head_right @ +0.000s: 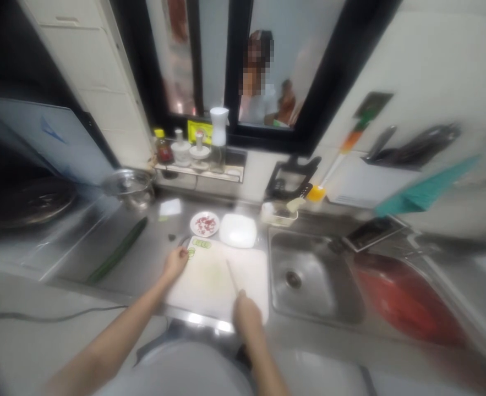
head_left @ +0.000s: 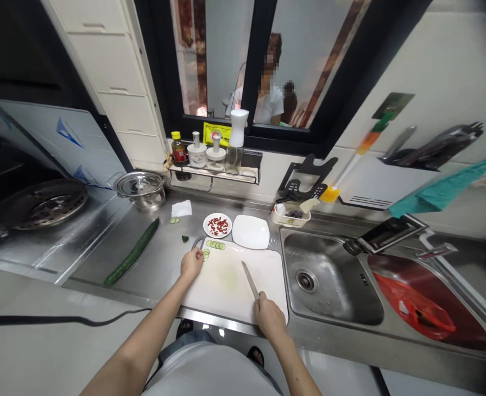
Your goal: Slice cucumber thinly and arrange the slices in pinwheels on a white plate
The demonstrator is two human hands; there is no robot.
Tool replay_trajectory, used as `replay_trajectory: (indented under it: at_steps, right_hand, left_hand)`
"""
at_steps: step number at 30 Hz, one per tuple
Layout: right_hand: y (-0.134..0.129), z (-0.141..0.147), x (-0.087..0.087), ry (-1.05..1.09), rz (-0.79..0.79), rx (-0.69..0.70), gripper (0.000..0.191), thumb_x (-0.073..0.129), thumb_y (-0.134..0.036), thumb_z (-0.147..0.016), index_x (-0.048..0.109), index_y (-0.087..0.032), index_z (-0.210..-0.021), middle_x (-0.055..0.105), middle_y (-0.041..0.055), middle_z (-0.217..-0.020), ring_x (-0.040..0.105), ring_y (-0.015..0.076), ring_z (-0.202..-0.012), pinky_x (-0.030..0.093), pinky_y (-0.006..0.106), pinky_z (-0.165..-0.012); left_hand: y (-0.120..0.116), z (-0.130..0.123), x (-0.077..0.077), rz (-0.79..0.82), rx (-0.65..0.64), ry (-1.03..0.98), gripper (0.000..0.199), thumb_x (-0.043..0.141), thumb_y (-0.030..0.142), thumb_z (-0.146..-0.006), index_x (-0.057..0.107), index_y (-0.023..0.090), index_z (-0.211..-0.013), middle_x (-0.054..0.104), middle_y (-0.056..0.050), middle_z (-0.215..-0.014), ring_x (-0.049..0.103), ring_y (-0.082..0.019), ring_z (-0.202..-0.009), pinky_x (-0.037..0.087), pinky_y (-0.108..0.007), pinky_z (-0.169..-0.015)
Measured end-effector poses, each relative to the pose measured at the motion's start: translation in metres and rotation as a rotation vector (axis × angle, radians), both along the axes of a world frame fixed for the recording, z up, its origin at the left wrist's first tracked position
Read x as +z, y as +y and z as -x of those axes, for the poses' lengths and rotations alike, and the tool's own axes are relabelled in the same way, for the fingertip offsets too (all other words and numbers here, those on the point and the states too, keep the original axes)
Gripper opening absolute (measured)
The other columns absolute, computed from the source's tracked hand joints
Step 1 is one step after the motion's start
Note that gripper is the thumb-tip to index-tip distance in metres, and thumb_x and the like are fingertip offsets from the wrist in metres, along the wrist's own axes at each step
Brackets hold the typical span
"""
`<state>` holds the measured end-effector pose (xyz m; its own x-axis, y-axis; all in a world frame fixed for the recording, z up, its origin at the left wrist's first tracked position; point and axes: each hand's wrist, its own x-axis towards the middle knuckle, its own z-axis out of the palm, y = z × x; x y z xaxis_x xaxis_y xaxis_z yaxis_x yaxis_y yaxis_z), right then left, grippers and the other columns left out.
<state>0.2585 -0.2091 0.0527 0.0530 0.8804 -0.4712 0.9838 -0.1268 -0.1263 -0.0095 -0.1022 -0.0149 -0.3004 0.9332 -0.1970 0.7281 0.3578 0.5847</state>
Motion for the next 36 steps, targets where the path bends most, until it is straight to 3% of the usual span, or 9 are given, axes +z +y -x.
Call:
replay_trajectory:
  at_steps: [11, 24, 36]
  right_hand:
    - [0.004, -0.001, 0.005, 0.015, 0.020, 0.016, 0.034, 0.027, -0.020, -0.094, 0.053, -0.011, -0.115, 0.068, 0.0168, -0.096, 0.065, 0.0242, -0.093, 0.044, 0.032, -0.073]
    - [0.004, -0.003, 0.003, 0.019, 0.022, 0.008, 0.034, 0.028, -0.021, -0.095, 0.054, -0.012, -0.116, 0.068, 0.0158, -0.097, 0.065, 0.0220, -0.094, 0.044, 0.030, -0.074]
    - [0.005, -0.003, 0.005, 0.037, 0.035, -0.018, 0.035, 0.026, -0.018, -0.094, 0.055, -0.012, -0.113, 0.068, 0.0160, -0.096, 0.065, 0.0233, -0.094, 0.044, 0.030, -0.073]
  left_hand:
    - [0.003, -0.002, 0.002, -0.045, -0.023, 0.158, 0.018, 0.056, 0.030, -0.081, 0.066, 0.026, -0.096, 0.066, -0.004, -0.103, 0.057, -0.020, -0.097, 0.042, -0.027, -0.081]
    - [0.024, -0.045, 0.014, -0.112, -0.162, 0.135, 0.030, 0.054, 0.022, -0.079, 0.067, 0.024, -0.106, 0.065, -0.006, -0.107, 0.054, -0.023, -0.105, 0.039, -0.032, -0.093]
    - [0.044, -0.062, 0.020, -0.063, -0.251, 0.267, 0.032, 0.049, 0.029, -0.084, 0.064, 0.022, -0.112, 0.063, -0.010, -0.111, 0.052, -0.026, -0.106, 0.036, -0.036, -0.089]
